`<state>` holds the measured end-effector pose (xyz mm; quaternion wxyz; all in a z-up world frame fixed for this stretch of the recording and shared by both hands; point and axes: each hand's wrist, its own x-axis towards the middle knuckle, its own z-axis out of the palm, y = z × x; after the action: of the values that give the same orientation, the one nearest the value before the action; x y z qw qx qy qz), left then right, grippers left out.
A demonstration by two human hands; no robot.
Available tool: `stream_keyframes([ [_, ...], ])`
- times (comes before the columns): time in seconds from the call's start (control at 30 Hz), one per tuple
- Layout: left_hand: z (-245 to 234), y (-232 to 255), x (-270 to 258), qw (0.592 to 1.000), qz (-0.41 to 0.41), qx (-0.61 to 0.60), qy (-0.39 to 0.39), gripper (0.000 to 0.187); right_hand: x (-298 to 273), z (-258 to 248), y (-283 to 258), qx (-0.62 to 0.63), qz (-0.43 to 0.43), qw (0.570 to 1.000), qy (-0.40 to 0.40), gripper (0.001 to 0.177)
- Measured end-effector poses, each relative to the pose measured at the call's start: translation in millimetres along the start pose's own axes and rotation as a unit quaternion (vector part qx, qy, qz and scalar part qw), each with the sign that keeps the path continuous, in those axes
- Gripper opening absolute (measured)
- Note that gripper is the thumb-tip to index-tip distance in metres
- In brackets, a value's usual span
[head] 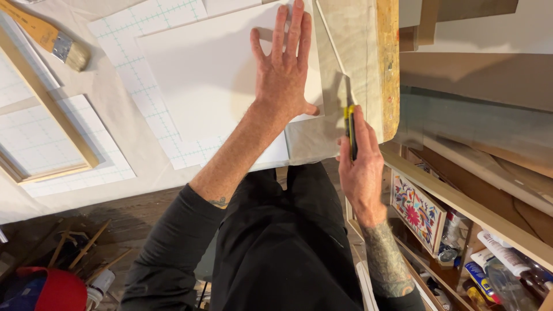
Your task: The recorder is cutting a backing board and assembling a picture frame for a small art print.
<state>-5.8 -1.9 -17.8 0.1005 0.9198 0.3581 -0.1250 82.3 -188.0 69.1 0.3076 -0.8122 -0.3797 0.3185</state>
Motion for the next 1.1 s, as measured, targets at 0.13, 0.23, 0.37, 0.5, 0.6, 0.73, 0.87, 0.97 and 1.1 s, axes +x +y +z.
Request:
stream_keyframes([
  [0.13,4,-2,-1,1.000,0.003,-0.027,0.011,0.168,-1,-7,-2,0.057,0.052,0.997,0.010,0.062],
  [0.23,-9,-3,2,0.997,-0.003,-0.075,-0.003,0.162,6,-7,3,0.061,0.019,0.997,0.042,0.068],
  [0.37,-18,-15,-9,0.983,-0.024,-0.180,0.026,0.142,30,5,15,0.035,0.016,0.998,0.043,0.055],
  [0.5,-44,-49,-67,0.929,-0.147,-0.308,0.145,0.105,57,20,-9,0.019,0.020,0.999,0.018,0.035],
  [0.6,-32,-93,-123,0.889,-0.273,-0.316,0.189,0.091,69,37,-20,0.014,-0.043,0.999,0.007,0.040],
  [0.73,7,-135,-161,0.851,-0.383,-0.306,0.190,0.092,79,49,-14,-0.001,-0.100,0.995,0.002,0.048],
  [0.87,11,-139,-159,0.821,-0.421,-0.344,0.173,0.094,77,52,-27,-0.015,-0.080,0.997,-0.017,0.046],
  [0.97,11,-141,-162,0.820,-0.408,-0.346,0.205,0.086,78,56,-31,-0.005,-0.052,0.998,-0.022,0.042],
  [1.1,10,-150,-160,0.768,-0.415,-0.432,0.229,0.080,75,60,-57,0.030,0.039,0.998,-0.025,0.042],
])
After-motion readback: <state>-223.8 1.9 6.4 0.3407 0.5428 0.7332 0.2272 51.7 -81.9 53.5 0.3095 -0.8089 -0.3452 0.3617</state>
